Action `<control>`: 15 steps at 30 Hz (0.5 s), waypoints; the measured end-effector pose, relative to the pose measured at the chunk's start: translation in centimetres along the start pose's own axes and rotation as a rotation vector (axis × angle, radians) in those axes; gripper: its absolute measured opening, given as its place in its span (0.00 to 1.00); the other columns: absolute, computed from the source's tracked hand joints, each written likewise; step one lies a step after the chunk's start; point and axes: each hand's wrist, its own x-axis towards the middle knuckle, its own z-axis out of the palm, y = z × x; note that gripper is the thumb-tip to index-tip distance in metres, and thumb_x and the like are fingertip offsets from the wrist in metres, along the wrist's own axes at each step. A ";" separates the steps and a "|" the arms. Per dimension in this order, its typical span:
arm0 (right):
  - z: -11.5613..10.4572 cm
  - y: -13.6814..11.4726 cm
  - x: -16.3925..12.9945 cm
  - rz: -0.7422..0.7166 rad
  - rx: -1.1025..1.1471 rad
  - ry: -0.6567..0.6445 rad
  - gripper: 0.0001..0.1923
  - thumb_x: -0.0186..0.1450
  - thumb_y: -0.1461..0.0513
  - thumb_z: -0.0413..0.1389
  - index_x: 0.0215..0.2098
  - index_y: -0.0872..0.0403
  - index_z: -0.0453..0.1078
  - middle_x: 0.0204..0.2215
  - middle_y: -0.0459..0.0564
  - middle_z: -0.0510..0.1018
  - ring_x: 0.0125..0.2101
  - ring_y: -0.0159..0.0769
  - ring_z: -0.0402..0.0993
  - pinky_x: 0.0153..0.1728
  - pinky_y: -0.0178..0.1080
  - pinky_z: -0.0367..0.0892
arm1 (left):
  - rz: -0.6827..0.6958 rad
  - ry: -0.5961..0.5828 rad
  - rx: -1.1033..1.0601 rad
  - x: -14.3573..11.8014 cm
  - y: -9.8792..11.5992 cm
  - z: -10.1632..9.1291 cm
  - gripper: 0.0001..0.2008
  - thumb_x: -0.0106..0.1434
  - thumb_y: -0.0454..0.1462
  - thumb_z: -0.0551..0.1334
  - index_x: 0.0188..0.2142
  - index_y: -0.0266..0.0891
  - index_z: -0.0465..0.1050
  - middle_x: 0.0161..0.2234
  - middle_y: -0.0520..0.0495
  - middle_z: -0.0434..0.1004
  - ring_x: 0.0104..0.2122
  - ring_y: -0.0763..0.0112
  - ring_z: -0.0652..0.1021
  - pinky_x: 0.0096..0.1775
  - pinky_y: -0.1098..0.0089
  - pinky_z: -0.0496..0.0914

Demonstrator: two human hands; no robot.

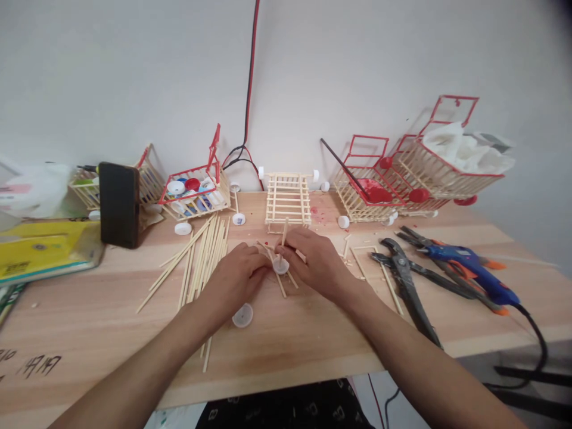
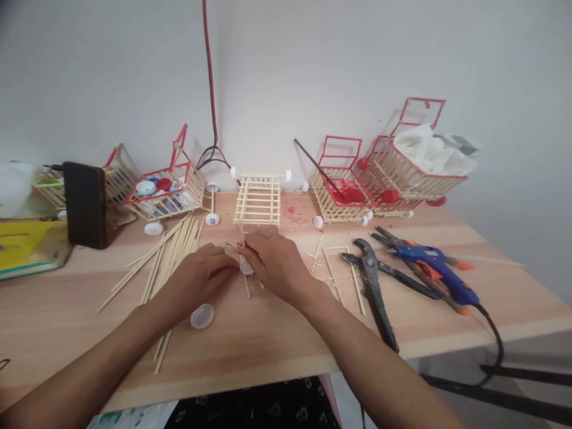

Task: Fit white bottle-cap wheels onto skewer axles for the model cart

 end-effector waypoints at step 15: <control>0.0 0.0 0.0 -0.001 0.001 0.002 0.10 0.68 0.62 0.48 0.28 0.54 0.64 0.28 0.48 0.71 0.33 0.34 0.65 0.35 0.35 0.59 | -0.119 0.013 -0.025 -0.1 0.2 -0.6 0.06 0.59 0.31 0.57 0.31 0.38 0.73 0.29 0.48 0.72 0.35 0.66 0.70 0.37 0.67 0.64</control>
